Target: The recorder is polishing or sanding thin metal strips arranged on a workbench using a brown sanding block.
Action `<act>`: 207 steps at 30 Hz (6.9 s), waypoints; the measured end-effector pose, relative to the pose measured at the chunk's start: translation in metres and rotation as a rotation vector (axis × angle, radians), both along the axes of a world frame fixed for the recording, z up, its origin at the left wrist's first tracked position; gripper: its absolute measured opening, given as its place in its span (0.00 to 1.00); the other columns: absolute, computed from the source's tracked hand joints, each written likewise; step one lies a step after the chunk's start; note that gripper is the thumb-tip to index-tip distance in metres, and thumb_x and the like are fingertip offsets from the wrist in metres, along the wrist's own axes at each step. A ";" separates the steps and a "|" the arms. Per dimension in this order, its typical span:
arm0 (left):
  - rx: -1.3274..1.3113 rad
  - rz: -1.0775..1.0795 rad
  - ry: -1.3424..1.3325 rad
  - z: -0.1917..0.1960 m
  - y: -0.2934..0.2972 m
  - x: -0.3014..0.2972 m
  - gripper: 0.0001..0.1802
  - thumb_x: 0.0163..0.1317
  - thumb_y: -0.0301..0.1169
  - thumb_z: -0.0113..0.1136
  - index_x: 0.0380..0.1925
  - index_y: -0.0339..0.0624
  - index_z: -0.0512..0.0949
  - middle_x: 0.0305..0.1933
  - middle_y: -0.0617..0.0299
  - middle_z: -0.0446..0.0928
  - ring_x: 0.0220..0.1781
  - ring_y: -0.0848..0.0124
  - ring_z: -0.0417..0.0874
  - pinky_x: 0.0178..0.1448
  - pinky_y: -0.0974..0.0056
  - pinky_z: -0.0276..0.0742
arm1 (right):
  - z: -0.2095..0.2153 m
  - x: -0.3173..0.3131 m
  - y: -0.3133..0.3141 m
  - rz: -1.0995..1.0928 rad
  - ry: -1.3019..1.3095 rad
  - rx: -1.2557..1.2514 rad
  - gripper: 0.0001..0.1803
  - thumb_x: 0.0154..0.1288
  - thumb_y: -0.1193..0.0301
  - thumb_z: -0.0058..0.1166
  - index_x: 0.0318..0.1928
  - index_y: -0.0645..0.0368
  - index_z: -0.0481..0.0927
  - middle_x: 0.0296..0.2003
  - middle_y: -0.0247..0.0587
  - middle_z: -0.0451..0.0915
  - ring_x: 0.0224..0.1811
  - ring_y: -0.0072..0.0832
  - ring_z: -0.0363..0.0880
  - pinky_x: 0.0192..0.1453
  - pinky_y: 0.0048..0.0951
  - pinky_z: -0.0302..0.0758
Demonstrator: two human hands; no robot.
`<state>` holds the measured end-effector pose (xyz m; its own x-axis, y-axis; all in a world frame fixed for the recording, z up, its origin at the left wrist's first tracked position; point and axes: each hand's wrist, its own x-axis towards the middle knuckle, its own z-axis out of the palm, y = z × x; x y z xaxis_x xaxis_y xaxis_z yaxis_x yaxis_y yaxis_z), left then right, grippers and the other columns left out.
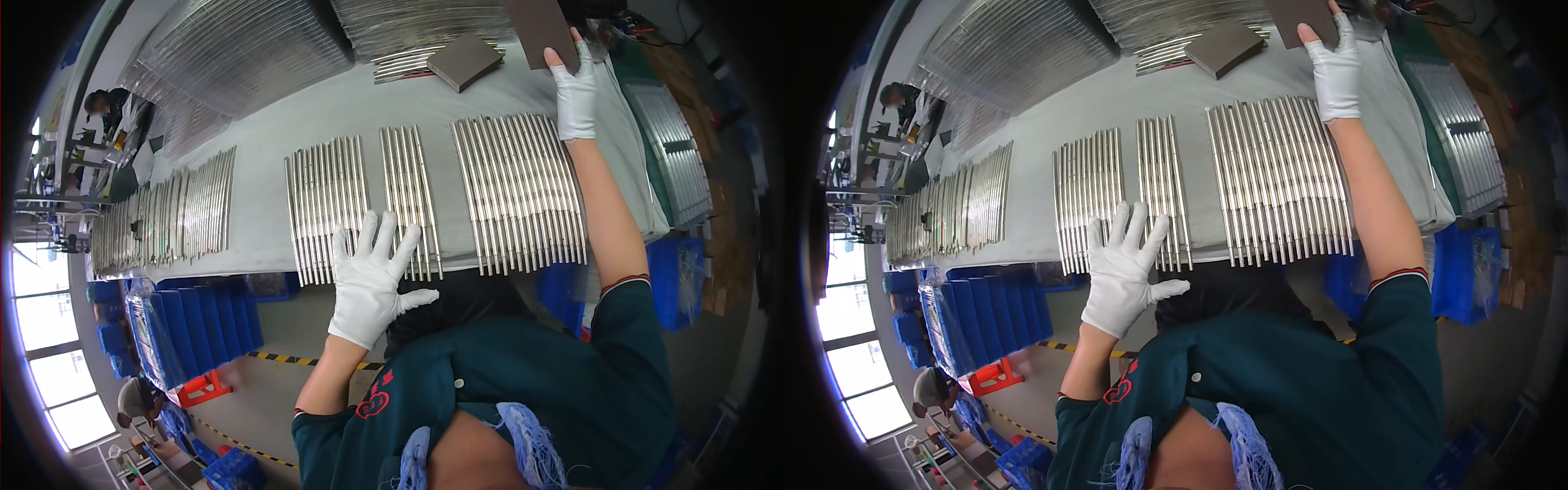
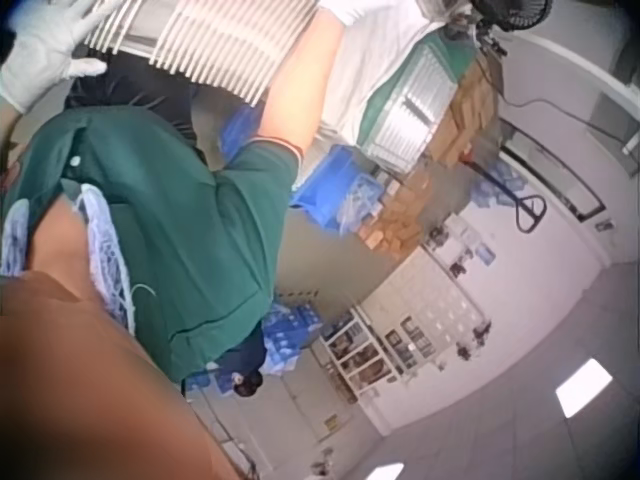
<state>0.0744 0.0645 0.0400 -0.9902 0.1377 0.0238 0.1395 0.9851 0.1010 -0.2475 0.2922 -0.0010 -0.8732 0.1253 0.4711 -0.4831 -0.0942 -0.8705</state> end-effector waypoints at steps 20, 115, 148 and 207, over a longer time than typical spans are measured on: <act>0.185 -0.274 0.022 -0.009 0.046 -0.037 0.51 0.44 0.64 0.64 0.66 0.49 0.64 0.67 0.48 0.64 0.71 0.47 0.60 0.70 0.38 0.52 | 0.002 0.006 -0.006 0.009 0.022 0.056 0.33 0.64 0.71 0.62 0.67 0.59 0.64 0.58 0.39 0.73 0.58 0.24 0.73 0.62 0.26 0.73; -0.092 0.080 0.183 -0.017 -0.109 0.015 0.64 0.34 0.82 0.46 0.62 0.43 0.69 0.63 0.40 0.66 0.63 0.37 0.65 0.68 0.38 0.55 | 0.009 0.020 -0.014 -0.019 0.120 0.204 0.33 0.64 0.71 0.62 0.67 0.58 0.65 0.57 0.38 0.75 0.56 0.23 0.74 0.62 0.25 0.69; 0.093 -0.318 0.032 -0.003 0.031 -0.040 0.44 0.50 0.57 0.61 0.63 0.42 0.67 0.66 0.47 0.65 0.69 0.47 0.63 0.71 0.46 0.55 | 0.031 0.033 -0.016 0.131 -0.060 0.023 0.37 0.61 0.76 0.61 0.69 0.58 0.61 0.58 0.45 0.72 0.57 0.29 0.72 0.58 0.28 0.72; 0.331 -0.414 0.278 -0.038 0.047 -0.046 0.48 0.45 0.62 0.62 0.58 0.37 0.69 0.64 0.46 0.66 0.69 0.51 0.63 0.74 0.48 0.54 | 0.013 0.011 0.005 -0.131 0.178 0.319 0.31 0.66 0.65 0.59 0.67 0.60 0.65 0.62 0.44 0.69 0.60 0.30 0.69 0.66 0.28 0.64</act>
